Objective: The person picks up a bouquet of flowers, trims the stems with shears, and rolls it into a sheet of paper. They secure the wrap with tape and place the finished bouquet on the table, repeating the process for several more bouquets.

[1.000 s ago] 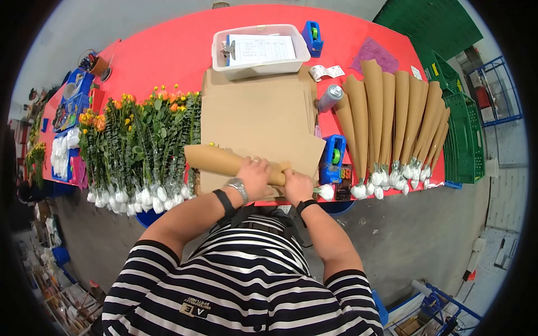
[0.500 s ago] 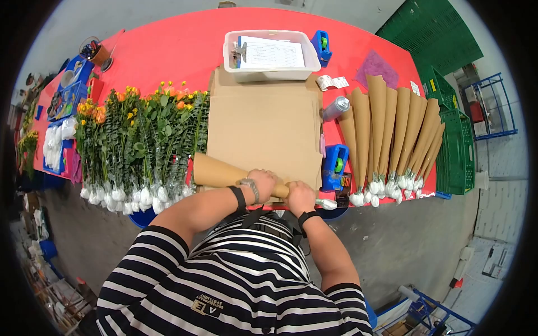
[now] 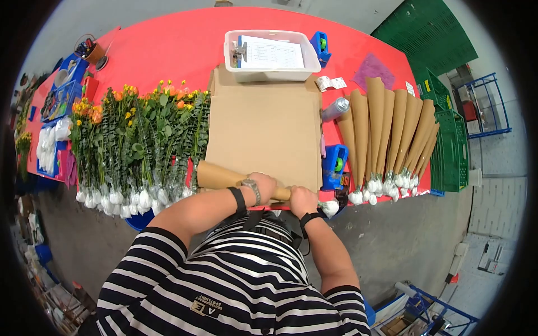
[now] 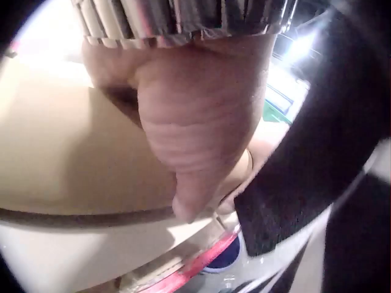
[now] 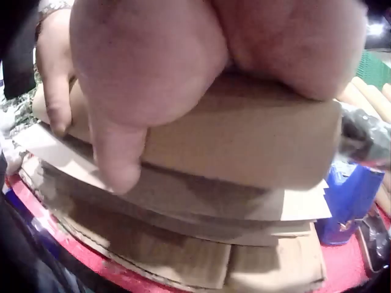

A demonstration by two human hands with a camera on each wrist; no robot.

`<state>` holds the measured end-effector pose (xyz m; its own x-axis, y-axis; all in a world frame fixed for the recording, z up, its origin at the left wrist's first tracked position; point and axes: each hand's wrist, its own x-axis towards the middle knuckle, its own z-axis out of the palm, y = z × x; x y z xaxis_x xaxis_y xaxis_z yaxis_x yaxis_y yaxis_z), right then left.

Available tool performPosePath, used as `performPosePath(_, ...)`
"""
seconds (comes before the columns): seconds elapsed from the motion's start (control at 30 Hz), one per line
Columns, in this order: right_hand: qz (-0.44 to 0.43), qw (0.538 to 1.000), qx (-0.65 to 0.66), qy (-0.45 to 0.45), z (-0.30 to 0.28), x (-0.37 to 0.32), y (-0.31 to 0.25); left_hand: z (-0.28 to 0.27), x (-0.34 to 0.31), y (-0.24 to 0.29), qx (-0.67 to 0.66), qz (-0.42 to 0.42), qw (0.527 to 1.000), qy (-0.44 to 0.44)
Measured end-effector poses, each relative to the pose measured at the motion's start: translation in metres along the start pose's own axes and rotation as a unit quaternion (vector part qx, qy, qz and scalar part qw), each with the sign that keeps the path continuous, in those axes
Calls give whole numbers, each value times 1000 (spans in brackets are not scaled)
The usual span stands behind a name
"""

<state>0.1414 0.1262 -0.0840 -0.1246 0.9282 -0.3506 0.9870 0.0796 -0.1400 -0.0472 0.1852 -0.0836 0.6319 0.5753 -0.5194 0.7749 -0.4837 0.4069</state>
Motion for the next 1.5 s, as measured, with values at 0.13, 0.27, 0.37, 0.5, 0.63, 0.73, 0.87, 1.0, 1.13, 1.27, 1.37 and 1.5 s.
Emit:
performPosePath(0.13,4,1000,-1,-2,-10,-7,-8,-7,-1,-5,46,43,998,15)
performPosePath(0.27,-75,983,-24,165,-4,-12,-3,-38,2,-15,-60,70,979,-184)
performPosePath(0.37,-74,989,-33,127,-6,-14,-4,-38,-8,-11,-50,55,983,-166)
performPosePath(0.5,17,993,64,-94,-16,-16,-3,-25,-21,5,116,69,987,91)
performPosePath(0.63,-86,986,11,142,-18,-25,14,-50,-19,20,115,64,991,17)
performPosePath(0.73,-127,967,18,220,-21,-27,34,-71,-18,37,-37,27,982,-181)
performPosePath(0.87,-46,994,51,82,-34,-42,44,-55,-17,71,80,2,995,-59)
performPosePath(1.0,-6,995,94,-26,-33,-62,65,-63,-13,102,178,63,982,7)
performPosePath(1.13,-136,963,81,218,-15,-75,89,-62,-14,123,25,-17,984,-173)
performPosePath(1.27,-19,990,137,-27,-22,-79,89,-32,-9,137,166,31,985,20)
performPosePath(1.37,-28,978,191,-82,-19,-84,96,-40,-8,144,160,20,987,-11)
performPosePath(1.5,-152,969,108,165,-21,-80,104,-51,-3,141,38,-45,989,-137)
